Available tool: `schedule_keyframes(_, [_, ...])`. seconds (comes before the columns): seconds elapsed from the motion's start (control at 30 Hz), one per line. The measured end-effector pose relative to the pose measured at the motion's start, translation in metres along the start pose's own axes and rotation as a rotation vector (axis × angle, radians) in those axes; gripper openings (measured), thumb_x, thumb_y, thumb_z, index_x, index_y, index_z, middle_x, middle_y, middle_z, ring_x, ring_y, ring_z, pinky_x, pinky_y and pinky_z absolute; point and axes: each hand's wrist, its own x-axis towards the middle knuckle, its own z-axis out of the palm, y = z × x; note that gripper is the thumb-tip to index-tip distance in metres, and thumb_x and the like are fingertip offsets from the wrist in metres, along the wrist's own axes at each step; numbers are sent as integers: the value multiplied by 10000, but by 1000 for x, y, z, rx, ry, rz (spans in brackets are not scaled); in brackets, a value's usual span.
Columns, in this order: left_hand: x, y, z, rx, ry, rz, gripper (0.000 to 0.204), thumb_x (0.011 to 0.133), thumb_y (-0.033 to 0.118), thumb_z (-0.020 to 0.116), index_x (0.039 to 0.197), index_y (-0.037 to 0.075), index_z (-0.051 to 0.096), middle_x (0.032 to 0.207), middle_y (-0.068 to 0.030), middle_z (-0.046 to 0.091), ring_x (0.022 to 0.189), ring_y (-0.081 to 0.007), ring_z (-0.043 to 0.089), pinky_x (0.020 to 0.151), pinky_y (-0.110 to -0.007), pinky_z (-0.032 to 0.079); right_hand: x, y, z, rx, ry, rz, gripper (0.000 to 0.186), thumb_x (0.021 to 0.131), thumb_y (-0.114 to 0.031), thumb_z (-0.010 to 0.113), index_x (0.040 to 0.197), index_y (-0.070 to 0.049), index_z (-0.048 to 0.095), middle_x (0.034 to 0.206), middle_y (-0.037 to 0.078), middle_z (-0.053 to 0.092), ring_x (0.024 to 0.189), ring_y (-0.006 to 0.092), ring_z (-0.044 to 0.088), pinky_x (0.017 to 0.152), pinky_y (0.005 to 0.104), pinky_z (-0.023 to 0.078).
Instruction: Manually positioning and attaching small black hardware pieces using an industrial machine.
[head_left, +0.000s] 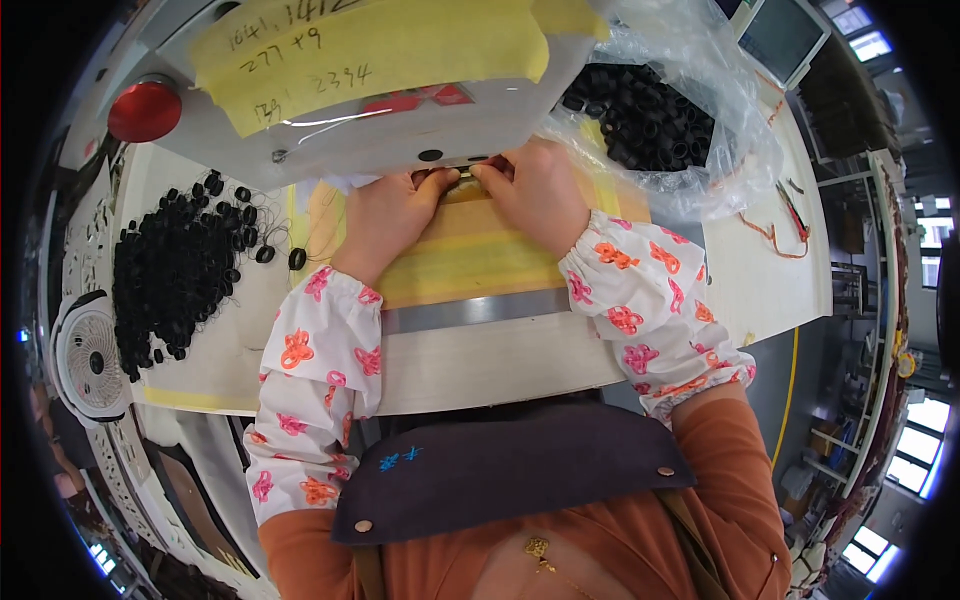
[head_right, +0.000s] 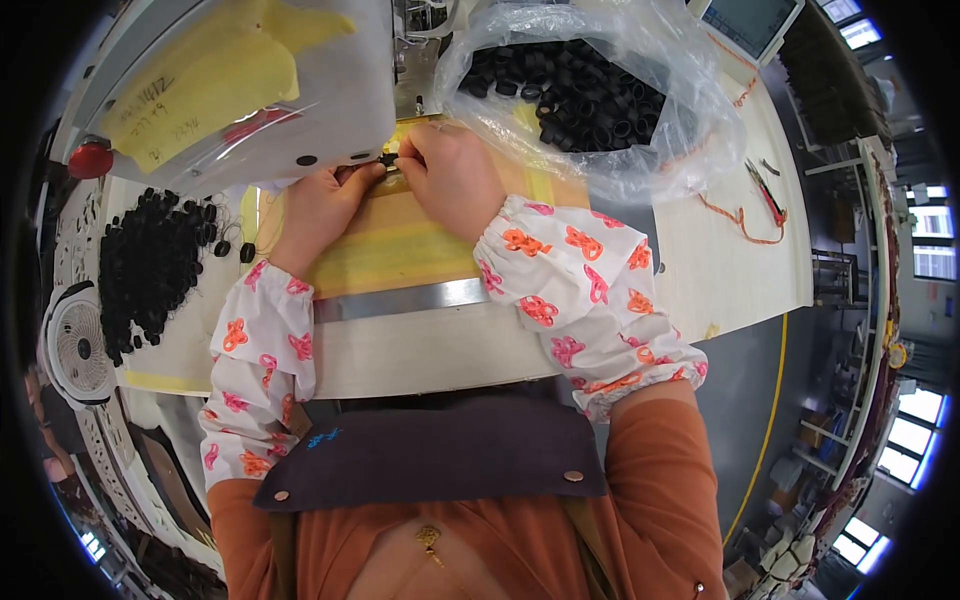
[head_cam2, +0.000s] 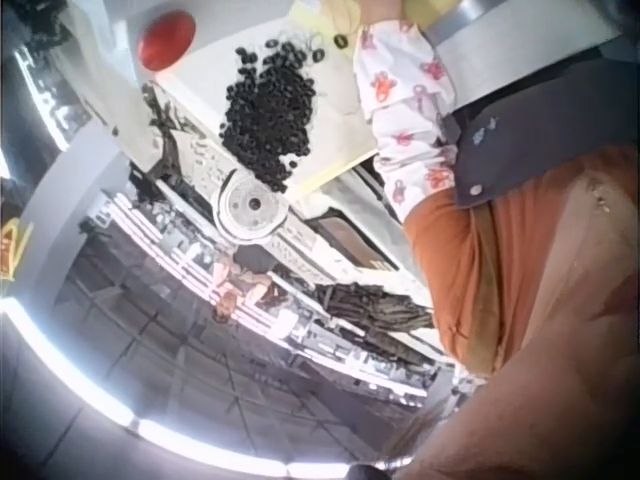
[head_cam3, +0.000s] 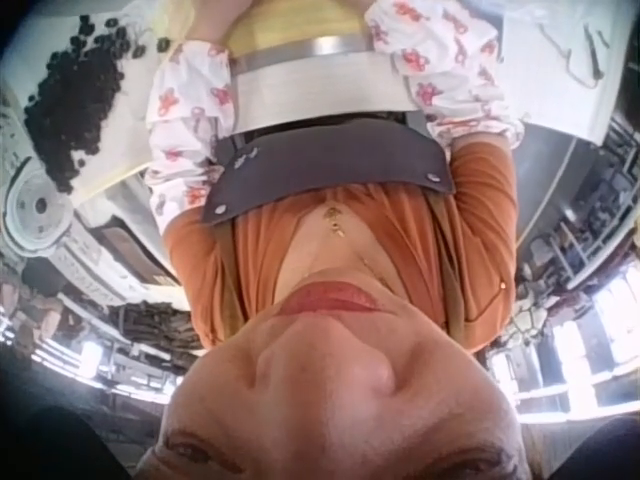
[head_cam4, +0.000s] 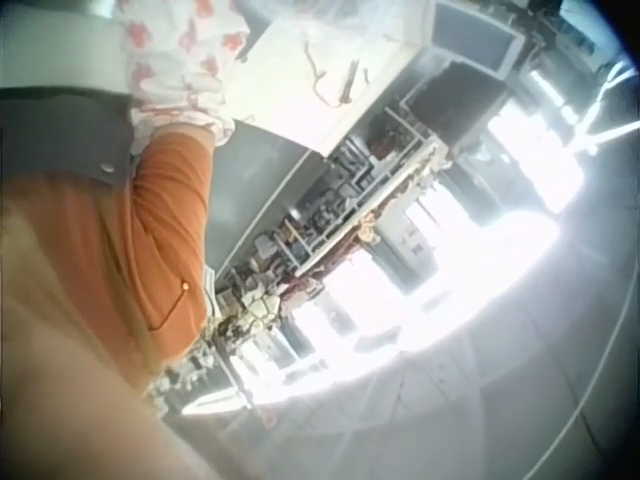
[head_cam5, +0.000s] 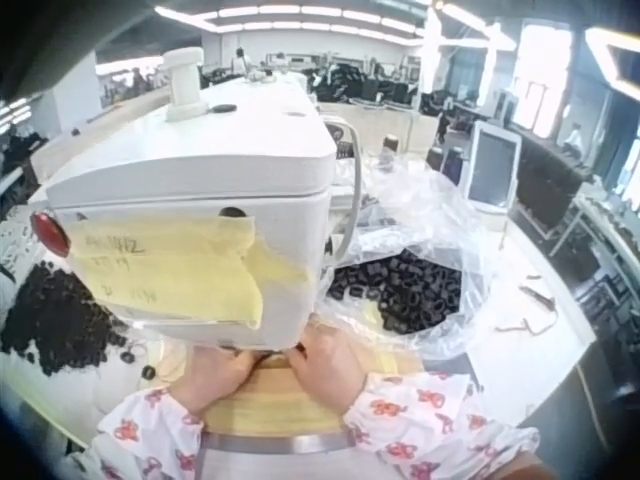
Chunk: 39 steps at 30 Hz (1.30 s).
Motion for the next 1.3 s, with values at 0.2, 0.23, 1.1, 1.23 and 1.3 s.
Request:
schedule_keyframes(0.2, [1, 2, -5, 54, -43, 16, 223, 780, 322, 573, 896, 144, 643, 744, -46, 634, 698, -227, 599, 606, -333, 452, 5, 1, -2, -39, -39, -13, 84, 674, -34, 614, 680, 2, 538, 632, 148, 564, 595, 319, 552, 539, 372, 437])
schedule_keyframes(0.23, [2, 1, -5, 45, -47, 4, 227, 779, 325, 574, 903, 148, 643, 758, -46, 635, 712, -228, 598, 617, -336, 452, 5, 0, -2, -20, -40, 7, 83, 672, -33, 614, 681, 1, 539, 633, 150, 564, 598, 319, 554, 541, 371, 438])
schedule_keyframes(1.1, [-1, -31, 6, 22, 221, 337, 211, 712, 251, 560, 837, 102, 640, 781, -122, 615, 771, -301, 582, 710, -411, 437, 15, -19, 8, -48, -27, -153, 184, 683, -128, 623, 825, -11, 621, 662, 162, 600, 600, 320, 577, 562, 374, 453])
schedule_keyframes(1.23, [-2, -10, 13, 46, 150, 292, 172, 723, 248, 549, 809, 119, 624, 793, -104, 599, 794, -281, 574, 696, -388, 443, 0, 20, -12, -177, -119, 74, 192, 711, -129, 636, 744, 55, 593, 621, 130, 592, 539, 172, 564, 521, 296, 438])
schedule_keyframes(1.3, [-16, 3, 3, 11, 204, 199, 155, 731, 241, 540, 791, 109, 594, 688, -113, 583, 664, -302, 578, 597, -392, 450, -3, 23, -10, -129, -108, 87, 160, 724, -92, 635, 753, 57, 585, 607, 103, 586, 522, 176, 556, 522, 290, 444])
